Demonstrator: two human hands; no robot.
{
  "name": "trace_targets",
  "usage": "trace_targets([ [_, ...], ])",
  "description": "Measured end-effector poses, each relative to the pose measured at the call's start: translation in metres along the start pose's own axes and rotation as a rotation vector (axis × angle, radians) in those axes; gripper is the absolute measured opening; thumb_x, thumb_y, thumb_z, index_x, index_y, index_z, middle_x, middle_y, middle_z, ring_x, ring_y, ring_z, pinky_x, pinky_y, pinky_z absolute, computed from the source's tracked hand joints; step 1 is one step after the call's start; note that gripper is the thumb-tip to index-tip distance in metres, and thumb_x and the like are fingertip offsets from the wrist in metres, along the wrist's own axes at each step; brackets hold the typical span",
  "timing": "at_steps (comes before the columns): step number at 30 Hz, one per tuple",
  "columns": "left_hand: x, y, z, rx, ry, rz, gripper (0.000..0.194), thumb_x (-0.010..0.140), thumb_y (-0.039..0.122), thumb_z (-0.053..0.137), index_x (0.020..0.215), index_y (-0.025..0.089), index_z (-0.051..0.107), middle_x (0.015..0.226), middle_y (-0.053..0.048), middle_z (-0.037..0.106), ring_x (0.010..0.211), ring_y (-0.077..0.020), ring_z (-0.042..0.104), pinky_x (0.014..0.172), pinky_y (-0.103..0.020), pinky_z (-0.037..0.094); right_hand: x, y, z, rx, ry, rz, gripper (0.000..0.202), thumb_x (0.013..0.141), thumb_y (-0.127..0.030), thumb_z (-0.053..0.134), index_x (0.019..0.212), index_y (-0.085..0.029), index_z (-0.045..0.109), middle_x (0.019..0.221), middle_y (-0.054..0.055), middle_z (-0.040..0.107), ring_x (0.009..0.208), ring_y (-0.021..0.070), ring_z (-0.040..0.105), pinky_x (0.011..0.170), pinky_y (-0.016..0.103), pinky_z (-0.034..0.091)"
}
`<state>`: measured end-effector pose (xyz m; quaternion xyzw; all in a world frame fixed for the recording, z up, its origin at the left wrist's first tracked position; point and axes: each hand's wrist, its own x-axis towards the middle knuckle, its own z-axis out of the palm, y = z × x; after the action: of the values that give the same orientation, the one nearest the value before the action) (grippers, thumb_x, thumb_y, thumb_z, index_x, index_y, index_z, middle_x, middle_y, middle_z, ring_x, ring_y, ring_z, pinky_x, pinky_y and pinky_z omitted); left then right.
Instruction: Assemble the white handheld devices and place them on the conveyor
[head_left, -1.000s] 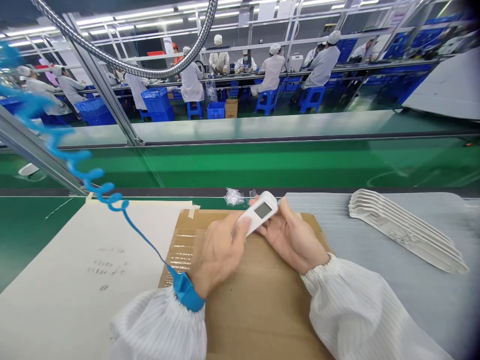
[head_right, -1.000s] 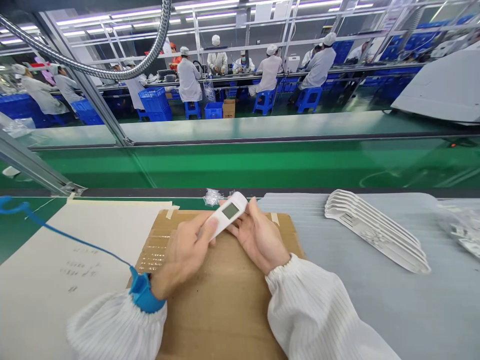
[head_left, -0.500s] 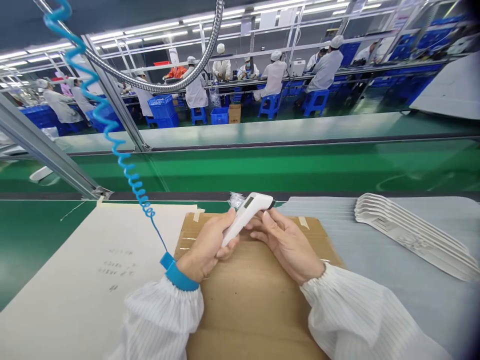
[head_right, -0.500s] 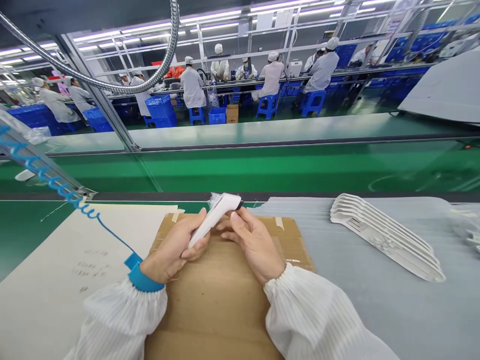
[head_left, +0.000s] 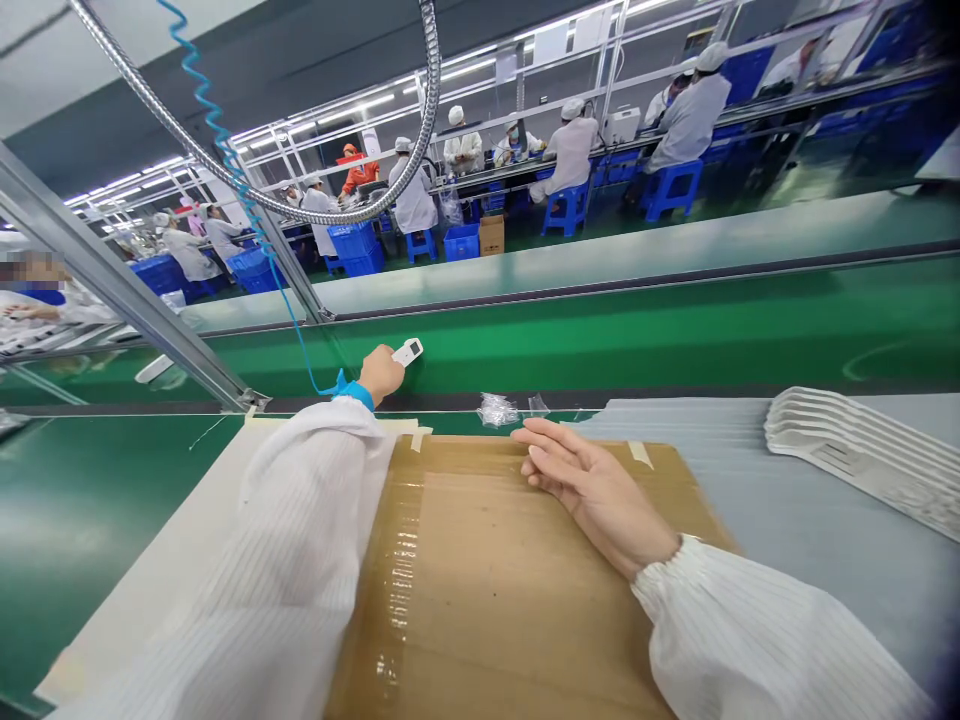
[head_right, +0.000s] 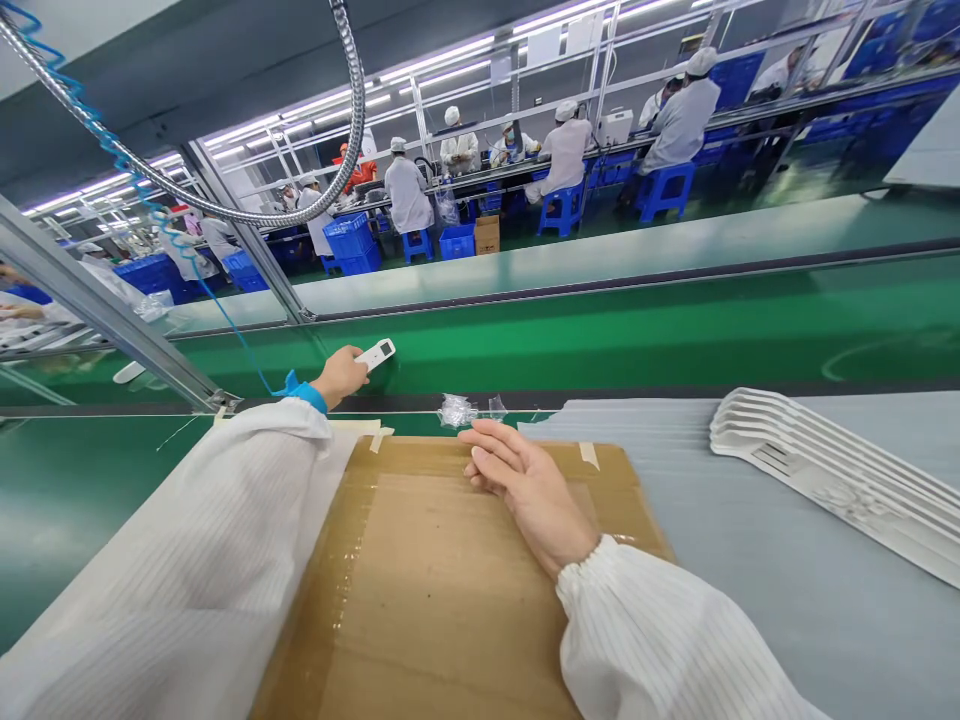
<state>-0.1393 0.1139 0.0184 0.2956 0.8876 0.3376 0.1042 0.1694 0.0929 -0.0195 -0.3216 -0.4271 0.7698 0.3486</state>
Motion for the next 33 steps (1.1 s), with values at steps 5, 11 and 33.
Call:
trace_targets([
  [5, -0.012, -0.017, 0.009, -0.077, 0.121, -0.084, 0.046, 0.078, 0.012, 0.062, 0.123, 0.022, 0.057, 0.131, -0.014, 0.063, 0.119, -0.0307, 0.061, 0.094, -0.043, 0.048, 0.002, 0.001, -0.002, 0.006, -0.007, 0.009, 0.039, 0.075, -0.035, 0.084, 0.111, -0.025, 0.073, 0.123, 0.007, 0.071, 0.082, 0.0156, 0.064, 0.082, 0.035, 0.053],
  [11, -0.063, -0.027, 0.026, -0.186, 0.216, -0.099, 0.036, 0.088, 0.017, 0.051, 0.123, 0.018, 0.053, 0.127, -0.014, 0.062, 0.112, -0.0232, 0.064, 0.091, -0.036, 0.051, 0.007, 0.006, -0.009, 0.019, -0.003, 0.064, 0.041, 0.074, -0.026, 0.085, 0.112, -0.025, 0.072, 0.127, 0.008, 0.069, 0.099, 0.0198, 0.068, 0.093, 0.036, 0.055],
  [33, -0.118, -0.015, 0.054, -0.004, 0.134, 0.168, 0.019, 0.089, 0.018, 0.057, 0.109, 0.019, 0.059, 0.122, -0.012, 0.058, 0.123, -0.0286, 0.052, 0.104, -0.047, 0.037, 0.009, 0.005, -0.012, 0.005, 0.039, 0.100, 0.040, 0.068, -0.023, 0.089, 0.105, -0.025, 0.074, 0.127, 0.007, 0.069, 0.124, 0.0232, 0.060, 0.115, 0.037, 0.045],
])
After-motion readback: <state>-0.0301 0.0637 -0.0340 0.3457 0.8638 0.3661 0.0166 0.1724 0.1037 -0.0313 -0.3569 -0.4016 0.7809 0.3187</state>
